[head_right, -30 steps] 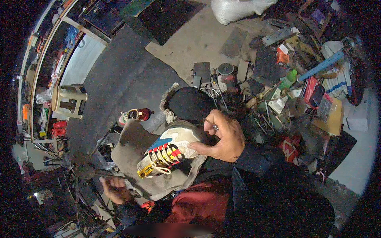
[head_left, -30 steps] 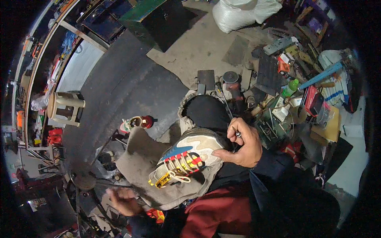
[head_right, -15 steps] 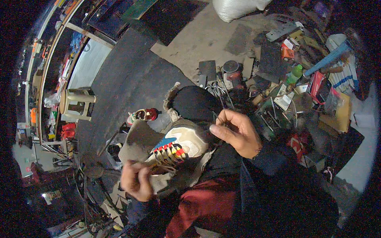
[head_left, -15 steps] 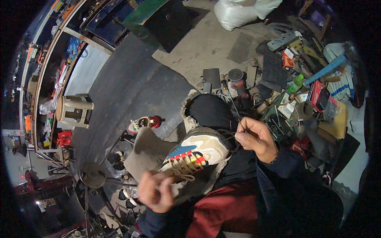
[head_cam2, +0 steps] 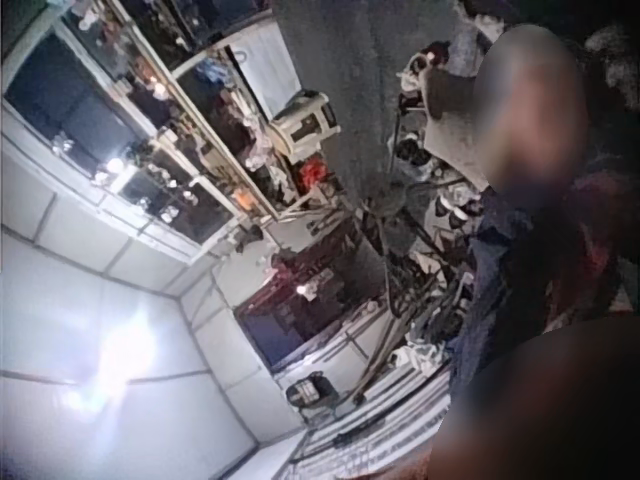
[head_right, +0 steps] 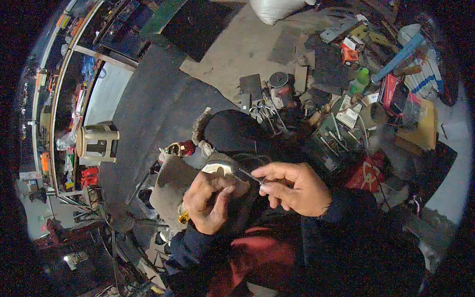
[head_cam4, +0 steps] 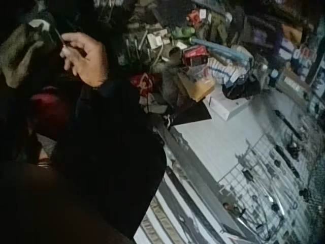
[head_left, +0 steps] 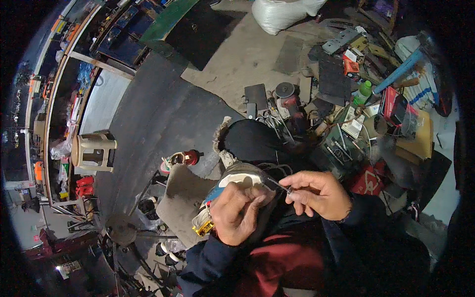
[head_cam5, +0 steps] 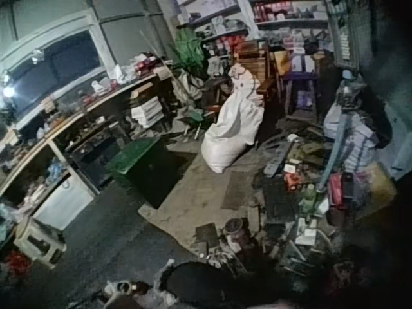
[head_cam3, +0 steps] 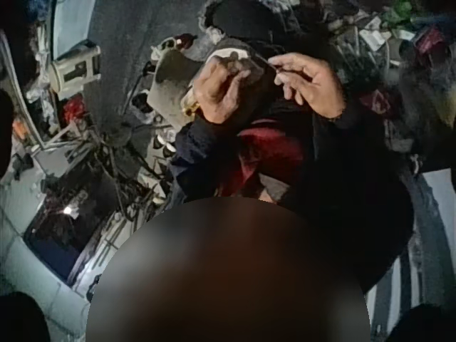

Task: The person hand-sews a white sneaker with a needle and thread, repeatedly inserting the needle through the upper and pulling the thread tight. The shoe is rotated to access different areas along the side and heel.

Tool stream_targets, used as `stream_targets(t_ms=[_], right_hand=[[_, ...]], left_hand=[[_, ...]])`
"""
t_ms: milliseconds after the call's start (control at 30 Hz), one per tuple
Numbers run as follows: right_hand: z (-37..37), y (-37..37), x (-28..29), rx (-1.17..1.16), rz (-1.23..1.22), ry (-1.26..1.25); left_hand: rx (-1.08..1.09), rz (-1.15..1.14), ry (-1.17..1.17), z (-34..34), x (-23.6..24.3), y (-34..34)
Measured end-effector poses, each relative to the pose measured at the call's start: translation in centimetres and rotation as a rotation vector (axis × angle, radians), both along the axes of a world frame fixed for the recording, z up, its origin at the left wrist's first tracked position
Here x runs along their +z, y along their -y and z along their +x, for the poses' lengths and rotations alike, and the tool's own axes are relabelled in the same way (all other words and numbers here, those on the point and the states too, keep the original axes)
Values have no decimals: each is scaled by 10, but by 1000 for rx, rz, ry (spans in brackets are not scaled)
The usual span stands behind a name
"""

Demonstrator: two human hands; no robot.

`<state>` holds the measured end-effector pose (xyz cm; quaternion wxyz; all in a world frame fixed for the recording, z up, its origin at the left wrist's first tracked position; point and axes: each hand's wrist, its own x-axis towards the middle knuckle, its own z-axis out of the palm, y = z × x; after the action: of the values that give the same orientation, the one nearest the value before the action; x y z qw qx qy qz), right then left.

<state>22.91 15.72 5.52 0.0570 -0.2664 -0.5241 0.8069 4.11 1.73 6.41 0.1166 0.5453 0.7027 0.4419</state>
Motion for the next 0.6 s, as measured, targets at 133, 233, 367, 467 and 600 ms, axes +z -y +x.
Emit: stream_targets(t_ms=[133, 233, 367, 467, 600], right_hand=[[-7, -6, -5, -21, -17, -2], [-15, -8, -7, -27, 72, -49], [-14, -17, -8, 18, 81, -167], [-18, -29, -12, -273, -465, -723], [-22, -40, -11, -649, -355, -389]], left_hand=[[64, -5, 154, 0, 0, -4], [144, -36, 312, 1, 0, -8], [275, -116, 562, -2, -3, -13], [259, -113, 644, -5, -5, -15], [241, -95, 748, -5, -6, -17]])
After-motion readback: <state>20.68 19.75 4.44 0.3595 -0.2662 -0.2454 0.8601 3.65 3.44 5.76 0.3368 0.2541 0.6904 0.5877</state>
